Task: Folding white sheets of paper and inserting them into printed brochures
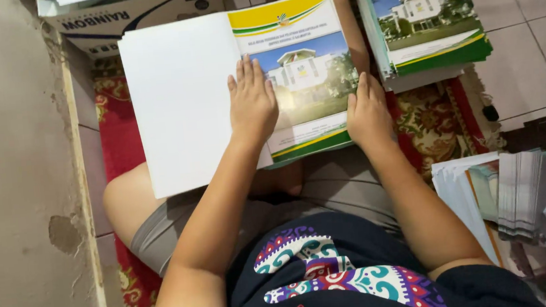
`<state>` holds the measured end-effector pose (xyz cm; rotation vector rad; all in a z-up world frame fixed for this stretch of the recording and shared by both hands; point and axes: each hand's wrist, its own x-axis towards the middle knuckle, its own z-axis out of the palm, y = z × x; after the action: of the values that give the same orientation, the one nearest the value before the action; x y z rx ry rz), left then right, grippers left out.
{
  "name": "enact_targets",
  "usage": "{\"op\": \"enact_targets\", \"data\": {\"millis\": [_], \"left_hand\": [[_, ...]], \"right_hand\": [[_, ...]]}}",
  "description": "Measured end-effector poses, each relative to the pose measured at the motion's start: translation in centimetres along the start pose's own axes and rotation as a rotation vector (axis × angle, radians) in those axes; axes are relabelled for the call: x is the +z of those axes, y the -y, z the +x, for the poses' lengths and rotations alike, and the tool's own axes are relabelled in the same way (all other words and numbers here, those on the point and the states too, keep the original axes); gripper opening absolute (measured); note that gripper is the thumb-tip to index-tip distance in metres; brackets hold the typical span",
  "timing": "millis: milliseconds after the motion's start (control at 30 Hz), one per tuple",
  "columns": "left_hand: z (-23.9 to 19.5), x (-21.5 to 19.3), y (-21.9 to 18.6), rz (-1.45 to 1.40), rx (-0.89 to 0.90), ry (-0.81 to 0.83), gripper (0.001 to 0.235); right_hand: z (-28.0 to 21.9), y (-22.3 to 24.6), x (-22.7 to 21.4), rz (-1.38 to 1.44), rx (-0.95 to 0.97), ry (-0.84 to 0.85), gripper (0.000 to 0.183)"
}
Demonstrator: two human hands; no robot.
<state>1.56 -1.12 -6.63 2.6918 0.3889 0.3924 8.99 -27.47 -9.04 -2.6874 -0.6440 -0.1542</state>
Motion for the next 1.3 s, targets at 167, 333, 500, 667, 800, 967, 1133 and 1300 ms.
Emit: {"op": "enact_targets", "data": {"millis": [167,333,500,667,800,967,1133,1300], "left_hand": [[0.1,0.2,4.5,-0.247,0.140,0.018,0.060],[-1.8,-4.6,6.8,-0.080,0.310,0.223,0.083],[-3.0,-5.3,5.8,0.069,0.314,0.150,0.078],[-3.1,-5.1,5.8,0.087,0.298,0.147,0.079],[-3.3,-5.6,5.3,0.090,0.298,0.154,0.076],[-3.3,-5.2,5.4,0.098,0.284,0.173,0.073],[-3.2,-5.1,5.7,0.057,0.267,0.228,0.062],[-3.2,-4.1,6.6,-0.071,0.268,0.179,0.062]], "right_hand": [[0.3,0.1,0.2,0.043,0.030,0.011,0.060],[0.6,-1.0,0.9,0.003,-0.031,-0.054,0.059],[1.2,-1.0,-0.9,0.206,-0.061,0.034,0.061],[1.4,2.3,-7.5,0.182,-0.079,0.102,0.059],[1.2,6.8,-12.8,0.431,-0.059,0.163,0.054],[3.8,0.9,-5.5,1.482,0.154,0.164,0.077],[3.8,2.6,-2.0,1.413,0.090,0.291,0.070],[2.3,6.1,1.7,1.363,0.046,0.405,0.064]]}}
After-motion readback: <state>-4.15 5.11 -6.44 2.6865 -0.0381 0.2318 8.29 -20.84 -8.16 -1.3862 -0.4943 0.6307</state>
